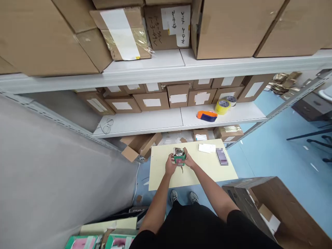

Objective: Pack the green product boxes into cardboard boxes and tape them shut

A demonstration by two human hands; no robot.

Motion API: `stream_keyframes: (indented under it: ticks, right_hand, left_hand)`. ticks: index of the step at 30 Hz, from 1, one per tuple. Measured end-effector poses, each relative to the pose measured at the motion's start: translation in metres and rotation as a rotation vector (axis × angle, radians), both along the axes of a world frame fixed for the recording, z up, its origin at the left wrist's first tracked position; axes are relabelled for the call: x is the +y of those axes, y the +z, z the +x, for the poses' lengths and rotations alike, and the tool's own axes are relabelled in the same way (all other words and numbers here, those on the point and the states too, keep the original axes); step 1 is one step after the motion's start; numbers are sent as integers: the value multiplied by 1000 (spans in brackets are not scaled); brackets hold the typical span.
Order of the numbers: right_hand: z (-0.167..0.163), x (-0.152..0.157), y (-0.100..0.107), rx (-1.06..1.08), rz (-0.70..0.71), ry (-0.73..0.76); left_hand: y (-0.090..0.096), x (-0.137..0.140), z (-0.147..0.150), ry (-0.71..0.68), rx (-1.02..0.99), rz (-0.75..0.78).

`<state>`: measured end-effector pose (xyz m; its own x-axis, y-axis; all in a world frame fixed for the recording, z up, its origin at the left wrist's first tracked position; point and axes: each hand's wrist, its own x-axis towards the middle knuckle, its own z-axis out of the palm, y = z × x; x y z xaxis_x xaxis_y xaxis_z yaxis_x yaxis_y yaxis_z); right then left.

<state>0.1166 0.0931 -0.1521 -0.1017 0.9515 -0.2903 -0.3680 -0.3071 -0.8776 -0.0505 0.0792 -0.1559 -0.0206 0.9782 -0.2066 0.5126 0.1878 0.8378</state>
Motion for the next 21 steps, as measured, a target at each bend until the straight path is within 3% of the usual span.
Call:
stream_keyframes:
  ticks: [6, 9, 13, 18, 21]
  right_hand:
    - [-23, -5, -53, -208, -119, -60]
    - [-14, -19, -71, -287, -193, -98]
    - [-2, -36, -66, -283, -185, -126]
    - [-15, -45, -46, -225, -128, -206]
    - [-22, -43, -42, -436, -179, -247]
  left_hand:
    - [-54, 1, -23, -48, -19, -134]
    - [-62, -3, -31, -86, -54, -160]
    - [-44, -4, -31, -93, -101, -66]
    - [-14, 8, -23, -56, -45, -50]
    - [-6, 14, -24, -51, 14, -47]
